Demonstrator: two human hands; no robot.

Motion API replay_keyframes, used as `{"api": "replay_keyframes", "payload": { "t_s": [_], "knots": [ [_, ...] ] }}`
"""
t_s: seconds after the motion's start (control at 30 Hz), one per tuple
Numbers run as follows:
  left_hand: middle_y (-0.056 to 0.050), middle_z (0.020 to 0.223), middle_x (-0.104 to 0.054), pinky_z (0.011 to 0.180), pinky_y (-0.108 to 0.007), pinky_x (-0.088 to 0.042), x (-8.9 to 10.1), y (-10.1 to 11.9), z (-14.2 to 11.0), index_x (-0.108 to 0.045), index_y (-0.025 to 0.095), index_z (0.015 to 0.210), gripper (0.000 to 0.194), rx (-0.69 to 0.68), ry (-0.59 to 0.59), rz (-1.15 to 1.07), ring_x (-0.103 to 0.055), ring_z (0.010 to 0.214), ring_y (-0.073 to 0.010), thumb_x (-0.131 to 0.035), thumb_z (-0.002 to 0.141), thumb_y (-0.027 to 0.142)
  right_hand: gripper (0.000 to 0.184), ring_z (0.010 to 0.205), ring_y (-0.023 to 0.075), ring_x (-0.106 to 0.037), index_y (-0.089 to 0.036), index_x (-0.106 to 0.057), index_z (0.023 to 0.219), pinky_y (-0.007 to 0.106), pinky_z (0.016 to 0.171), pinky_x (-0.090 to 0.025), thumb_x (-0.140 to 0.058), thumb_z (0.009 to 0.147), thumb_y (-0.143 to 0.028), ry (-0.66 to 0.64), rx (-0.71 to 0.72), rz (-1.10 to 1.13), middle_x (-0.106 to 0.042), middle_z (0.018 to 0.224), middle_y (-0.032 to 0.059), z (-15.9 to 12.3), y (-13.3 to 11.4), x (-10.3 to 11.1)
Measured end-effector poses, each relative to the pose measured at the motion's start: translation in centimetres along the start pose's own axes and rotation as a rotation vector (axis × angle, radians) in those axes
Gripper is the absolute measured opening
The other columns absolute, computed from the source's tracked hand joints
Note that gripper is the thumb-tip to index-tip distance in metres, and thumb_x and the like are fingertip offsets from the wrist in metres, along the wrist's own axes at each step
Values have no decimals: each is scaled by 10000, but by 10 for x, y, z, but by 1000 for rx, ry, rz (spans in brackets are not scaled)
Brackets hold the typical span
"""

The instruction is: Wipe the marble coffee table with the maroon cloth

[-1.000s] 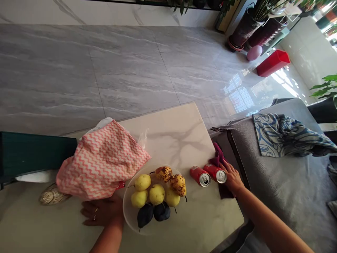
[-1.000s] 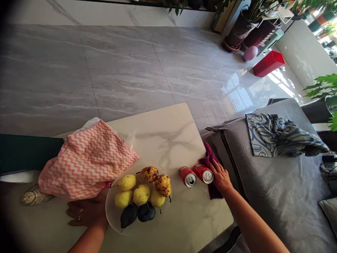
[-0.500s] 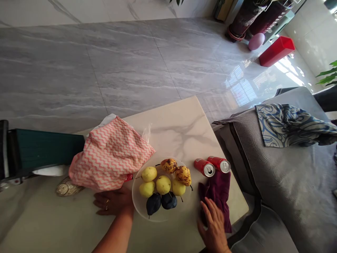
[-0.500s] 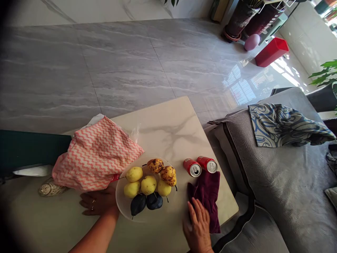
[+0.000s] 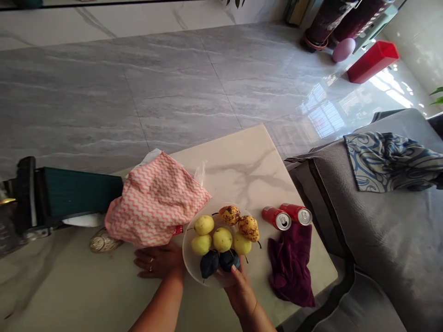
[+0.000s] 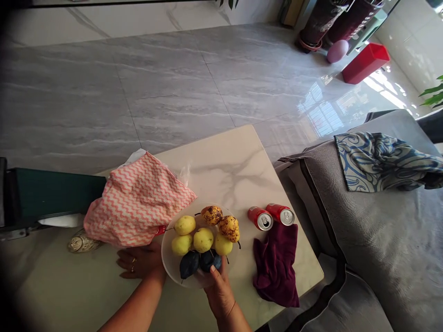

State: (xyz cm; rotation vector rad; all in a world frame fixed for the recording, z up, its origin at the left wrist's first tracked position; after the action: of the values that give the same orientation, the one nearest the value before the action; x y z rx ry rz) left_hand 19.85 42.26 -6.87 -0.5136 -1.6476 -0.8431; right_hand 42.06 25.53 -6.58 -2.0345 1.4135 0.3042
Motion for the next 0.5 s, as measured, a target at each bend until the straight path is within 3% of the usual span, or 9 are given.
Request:
{"api": "replay_keyframes", "payload": {
  "t_s": [0.23, 0.5],
  "knots": [
    [-402, 1835, -376, 1294, -979, -286, 1, -3, 1, -394, 15, 1744, 790, 5, 39, 9, -322, 1738, -607, -406, 1096, 467, 954, 1536, 360, -669, -356, -627, 1651, 605, 1350, -489, -1000, 830, -670, -11, 46, 49, -764, 1577, 105, 1, 4, 10],
    [-387, 1846, -374, 1316, -955, -277, -1, -6, 2, -383, -3, 1753, 831, 10, 36, 28, -317, 1745, -596, -363, 1099, 510, 920, 1557, 359, -651, -363, -626, 1658, 607, 1360, -478, -994, 857, -624, -13, 43, 68, -746, 1603, 108, 1, 5, 13]
  ]
}}
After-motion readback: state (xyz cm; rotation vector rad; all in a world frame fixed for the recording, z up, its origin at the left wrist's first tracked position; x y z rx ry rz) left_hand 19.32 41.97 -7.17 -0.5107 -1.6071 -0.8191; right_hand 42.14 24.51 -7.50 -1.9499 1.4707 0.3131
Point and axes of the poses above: each hand's wrist, its own z-axis towards the middle knuckle, its own x-axis out of the back of the hand, y = z × x, the point moved 9 cm from there along z, towards the middle knuckle
